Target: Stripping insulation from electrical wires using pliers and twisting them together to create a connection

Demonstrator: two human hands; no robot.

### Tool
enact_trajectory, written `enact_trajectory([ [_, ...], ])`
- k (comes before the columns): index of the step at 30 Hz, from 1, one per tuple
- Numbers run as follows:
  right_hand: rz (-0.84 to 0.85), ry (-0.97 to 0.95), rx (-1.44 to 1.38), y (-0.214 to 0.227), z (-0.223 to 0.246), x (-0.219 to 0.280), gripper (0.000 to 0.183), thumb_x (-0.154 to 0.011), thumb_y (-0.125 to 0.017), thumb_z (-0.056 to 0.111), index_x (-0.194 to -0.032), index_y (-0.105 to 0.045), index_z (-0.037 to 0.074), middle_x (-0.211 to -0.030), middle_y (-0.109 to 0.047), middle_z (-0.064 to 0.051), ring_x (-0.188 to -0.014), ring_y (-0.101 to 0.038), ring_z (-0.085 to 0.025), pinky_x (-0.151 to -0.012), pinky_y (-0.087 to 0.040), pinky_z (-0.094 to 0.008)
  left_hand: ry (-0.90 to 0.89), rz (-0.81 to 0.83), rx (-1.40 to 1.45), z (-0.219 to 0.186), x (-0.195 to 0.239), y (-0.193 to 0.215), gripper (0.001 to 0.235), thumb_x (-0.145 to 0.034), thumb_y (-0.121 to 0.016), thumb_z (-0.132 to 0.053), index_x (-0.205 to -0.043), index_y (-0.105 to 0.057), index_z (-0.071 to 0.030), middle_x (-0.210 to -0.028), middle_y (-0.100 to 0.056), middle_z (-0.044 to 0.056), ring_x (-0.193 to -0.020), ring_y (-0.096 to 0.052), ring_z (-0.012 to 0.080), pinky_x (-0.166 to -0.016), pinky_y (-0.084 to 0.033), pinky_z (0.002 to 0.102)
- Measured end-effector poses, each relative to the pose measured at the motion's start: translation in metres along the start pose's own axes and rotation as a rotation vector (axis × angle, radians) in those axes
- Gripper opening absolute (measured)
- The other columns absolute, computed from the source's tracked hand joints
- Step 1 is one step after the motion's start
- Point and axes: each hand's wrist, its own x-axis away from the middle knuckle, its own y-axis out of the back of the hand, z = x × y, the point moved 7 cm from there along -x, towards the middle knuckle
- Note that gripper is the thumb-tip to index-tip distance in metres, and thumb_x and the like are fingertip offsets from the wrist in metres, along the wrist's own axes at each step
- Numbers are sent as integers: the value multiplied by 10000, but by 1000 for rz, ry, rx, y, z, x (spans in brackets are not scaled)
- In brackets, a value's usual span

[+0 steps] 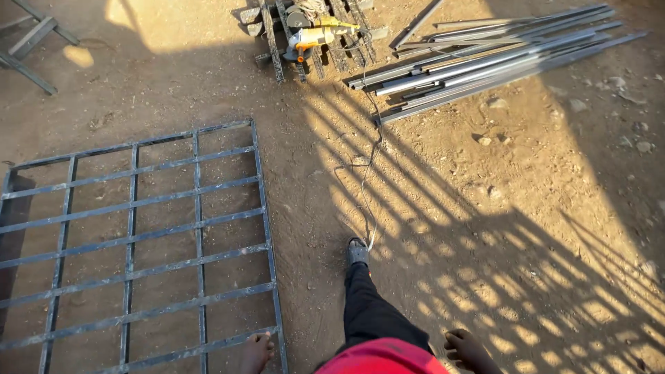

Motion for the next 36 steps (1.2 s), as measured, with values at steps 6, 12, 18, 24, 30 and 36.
enact_trajectory([
  [6,-27,-26,467,-67,257,-58,198,-993,-604,210,-1100,-669,57,-797,-676,-136,-540,-531,-198,-484,-355,-322,74,-104,252,-118,-69,-58,223,-1028,-638,-271,-1016,-603,-51,-841,-719,218,-600,-635,322,-542,-449,428],
  [12,27,378,815,-190,588,-106,394,-1008,-578,340,-1257,-655,44,-1097,-751,-128,-834,-731,-232,-690,-543,-354,121,-231,513,-230,-136,-45,231,-1055,-638,-250,-1056,-541,-40,-953,-727,306,-746,-676,403,-712,-544,496],
  [18,-4,641,640,-346,837,-139,337,-961,-595,296,-1206,-680,80,-986,-741,-100,-839,-709,-207,-707,-522,-378,-75,106,-1221,-386,-283,-58,547,-960,-522,-628,-1474,-444,-457,-1351,-562,-50,-1165,-678,200,-1020,-501,268],
  [24,45,449,722,-434,884,-219,416,-966,-609,357,-1276,-665,84,-1135,-745,-107,-938,-727,-225,-787,-535,-382,-587,37,-1239,-585,-429,-53,377,-927,-495,-285,-1279,-629,-309,-1068,-716,140,-967,-716,375,-855,-554,510],
  [30,14,263,316,-403,849,-331,246,-982,-610,210,-1063,-666,-16,-882,-706,-172,-701,-629,-251,-605,-512,-377,-105,34,-157,-918,-465,-23,258,-1052,-592,-283,-965,-589,-40,-898,-691,159,-734,-620,271,-639,-451,461],
  [36,-88,48,89,-435,907,-373,162,-997,-584,138,-971,-620,-18,-821,-677,-197,-594,-588,-277,-518,-474,-390,-249,0,-176,-1205,-501,-58,234,-1080,-516,-280,-1135,-600,-68,-983,-669,103,-807,-668,259,-799,-481,466],
])
